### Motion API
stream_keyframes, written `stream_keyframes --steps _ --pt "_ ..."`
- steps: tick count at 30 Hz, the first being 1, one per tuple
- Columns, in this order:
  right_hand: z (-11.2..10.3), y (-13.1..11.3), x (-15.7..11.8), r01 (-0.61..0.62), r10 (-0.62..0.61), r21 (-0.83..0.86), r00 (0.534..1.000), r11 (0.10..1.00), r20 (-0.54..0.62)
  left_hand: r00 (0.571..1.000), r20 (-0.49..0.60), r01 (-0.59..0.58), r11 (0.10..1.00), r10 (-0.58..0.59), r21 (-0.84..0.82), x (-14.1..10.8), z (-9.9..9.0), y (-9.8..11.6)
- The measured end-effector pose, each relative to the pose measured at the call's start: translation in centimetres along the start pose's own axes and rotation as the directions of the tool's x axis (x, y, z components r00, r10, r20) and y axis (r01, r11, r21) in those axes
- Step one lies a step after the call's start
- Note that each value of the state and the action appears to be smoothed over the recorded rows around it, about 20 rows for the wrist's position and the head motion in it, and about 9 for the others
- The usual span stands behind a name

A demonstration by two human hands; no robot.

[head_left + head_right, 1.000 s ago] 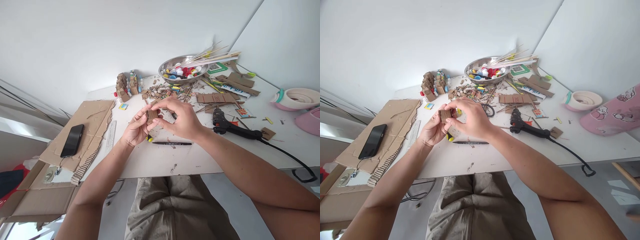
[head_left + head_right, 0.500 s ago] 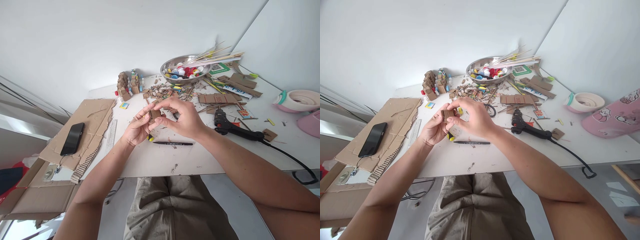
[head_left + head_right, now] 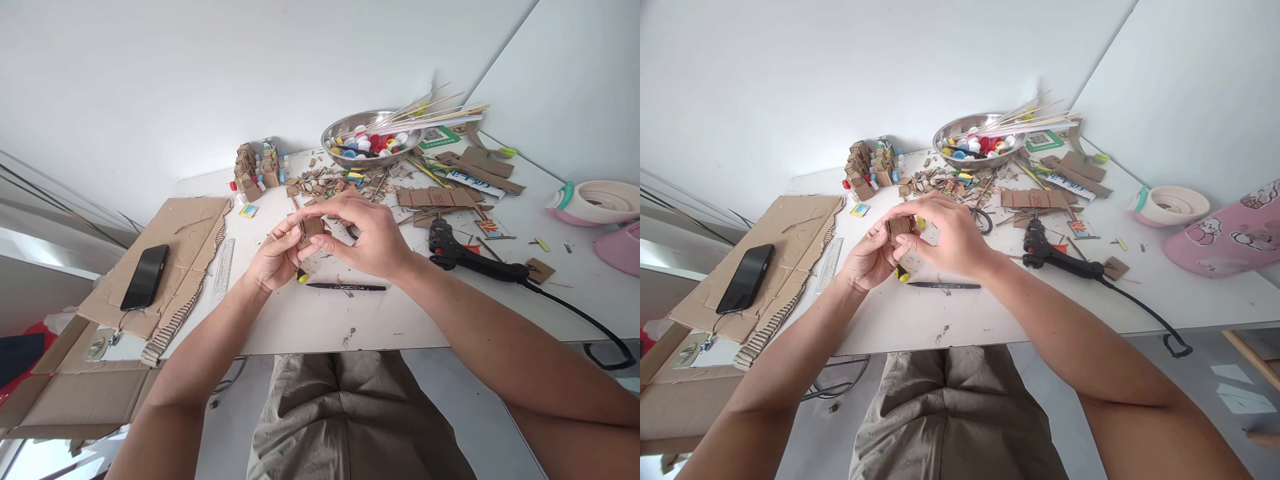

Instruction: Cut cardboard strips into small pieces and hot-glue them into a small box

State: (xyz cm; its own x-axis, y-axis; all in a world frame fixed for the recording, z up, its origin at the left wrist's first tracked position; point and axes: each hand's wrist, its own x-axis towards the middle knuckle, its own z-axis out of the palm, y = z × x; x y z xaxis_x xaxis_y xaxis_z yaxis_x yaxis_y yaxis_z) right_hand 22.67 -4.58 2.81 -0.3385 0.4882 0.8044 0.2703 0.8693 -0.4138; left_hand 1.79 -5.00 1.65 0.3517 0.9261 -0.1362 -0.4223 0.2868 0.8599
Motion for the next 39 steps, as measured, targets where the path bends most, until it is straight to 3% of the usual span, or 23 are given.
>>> stream_keyframes --steps 8,39 --pt "-0.22 0.05 0.08 -0.091 0.092 -0.027 0.994 0.995 0.059 0.999 -0.021 0.033 0.999 -0.033 0.0 -0.04 0.41 0.03" --pt "-0.66 0.3 0.25 -0.058 0.056 0.015 0.992 0.998 0.112 1.0 -0.022 0.01 0.999 -0.011 -0.036 0.02 0.64 -0.15"
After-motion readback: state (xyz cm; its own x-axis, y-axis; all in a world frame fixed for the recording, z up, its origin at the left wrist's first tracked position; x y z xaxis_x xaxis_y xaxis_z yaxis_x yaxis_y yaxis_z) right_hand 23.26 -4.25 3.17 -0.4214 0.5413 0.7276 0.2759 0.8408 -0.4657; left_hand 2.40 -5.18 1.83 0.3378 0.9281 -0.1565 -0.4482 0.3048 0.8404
